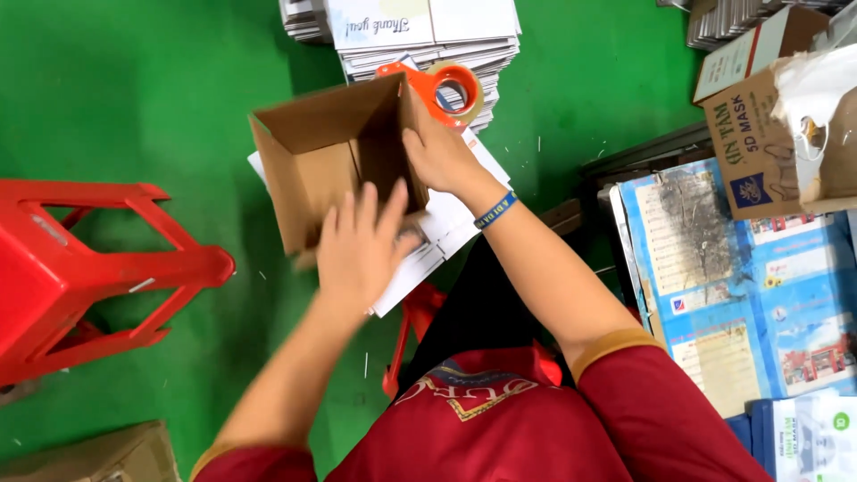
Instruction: Manually placing stacks of face masks into plastic pouches and packing those pouches into cardboard boxes.
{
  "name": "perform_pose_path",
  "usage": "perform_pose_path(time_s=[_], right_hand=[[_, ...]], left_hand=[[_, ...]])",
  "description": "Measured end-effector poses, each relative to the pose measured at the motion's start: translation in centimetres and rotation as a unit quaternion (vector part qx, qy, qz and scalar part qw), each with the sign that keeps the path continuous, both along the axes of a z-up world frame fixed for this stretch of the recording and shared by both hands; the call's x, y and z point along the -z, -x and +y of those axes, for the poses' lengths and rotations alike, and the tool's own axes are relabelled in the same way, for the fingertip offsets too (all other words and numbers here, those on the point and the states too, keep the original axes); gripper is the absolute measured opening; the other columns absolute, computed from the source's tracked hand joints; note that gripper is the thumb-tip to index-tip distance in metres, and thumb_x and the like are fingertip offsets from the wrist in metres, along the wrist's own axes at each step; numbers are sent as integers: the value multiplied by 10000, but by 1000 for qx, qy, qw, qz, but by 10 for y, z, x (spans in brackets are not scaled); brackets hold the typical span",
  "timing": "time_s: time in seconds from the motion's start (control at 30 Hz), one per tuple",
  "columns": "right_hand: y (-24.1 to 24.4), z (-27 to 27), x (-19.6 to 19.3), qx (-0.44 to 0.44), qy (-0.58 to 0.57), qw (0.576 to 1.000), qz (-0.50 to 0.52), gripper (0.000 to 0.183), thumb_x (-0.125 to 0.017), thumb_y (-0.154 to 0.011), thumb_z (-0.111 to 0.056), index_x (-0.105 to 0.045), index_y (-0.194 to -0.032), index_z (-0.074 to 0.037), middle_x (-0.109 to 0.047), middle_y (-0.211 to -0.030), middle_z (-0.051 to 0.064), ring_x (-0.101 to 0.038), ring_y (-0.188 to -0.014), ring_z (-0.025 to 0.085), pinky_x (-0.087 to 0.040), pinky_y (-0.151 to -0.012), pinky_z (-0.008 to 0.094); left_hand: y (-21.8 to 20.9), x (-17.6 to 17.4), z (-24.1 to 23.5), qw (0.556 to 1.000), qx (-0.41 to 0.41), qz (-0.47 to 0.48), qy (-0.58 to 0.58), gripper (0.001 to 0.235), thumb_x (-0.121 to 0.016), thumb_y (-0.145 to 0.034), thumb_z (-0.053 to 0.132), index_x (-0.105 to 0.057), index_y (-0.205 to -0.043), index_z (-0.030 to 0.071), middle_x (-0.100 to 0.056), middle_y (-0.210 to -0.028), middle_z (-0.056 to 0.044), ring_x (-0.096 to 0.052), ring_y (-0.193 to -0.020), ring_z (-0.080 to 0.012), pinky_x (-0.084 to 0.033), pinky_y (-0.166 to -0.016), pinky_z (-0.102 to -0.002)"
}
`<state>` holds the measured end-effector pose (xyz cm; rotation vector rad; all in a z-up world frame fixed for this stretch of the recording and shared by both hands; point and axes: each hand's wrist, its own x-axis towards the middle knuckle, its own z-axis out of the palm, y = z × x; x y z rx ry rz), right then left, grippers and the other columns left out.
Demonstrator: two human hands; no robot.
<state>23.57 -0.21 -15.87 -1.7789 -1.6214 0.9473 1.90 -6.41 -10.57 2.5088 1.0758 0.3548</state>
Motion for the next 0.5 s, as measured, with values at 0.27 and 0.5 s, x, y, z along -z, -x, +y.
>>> perform_pose_path(time_s=[0.27,0.5], right_hand=[[-14,11,14,41,-4,992,123,640,-416,-1100,-387,-259,-1607,-30,-393,-1624,331,-441,-1374,559,-381,-1085,557],[-71,38,154,52,126,963,-231,610,-774,-788,-312,-571,-1310,-71,-364,-1524,241,-616,-1118,403,-517,-899,500]], left_hand=[[28,69,-31,992,-65,43,-102,586,-642,-909,412,-554,-1467,258,-639,-1335,-112,-574,-1191,-319,-334,-1069,-550],[16,78,-4,989,-92,35,-111,496,-686,-876,476,-656,-1265,169,-621,-1005,-66,-571,-978,-276,-383,-962,-503]])
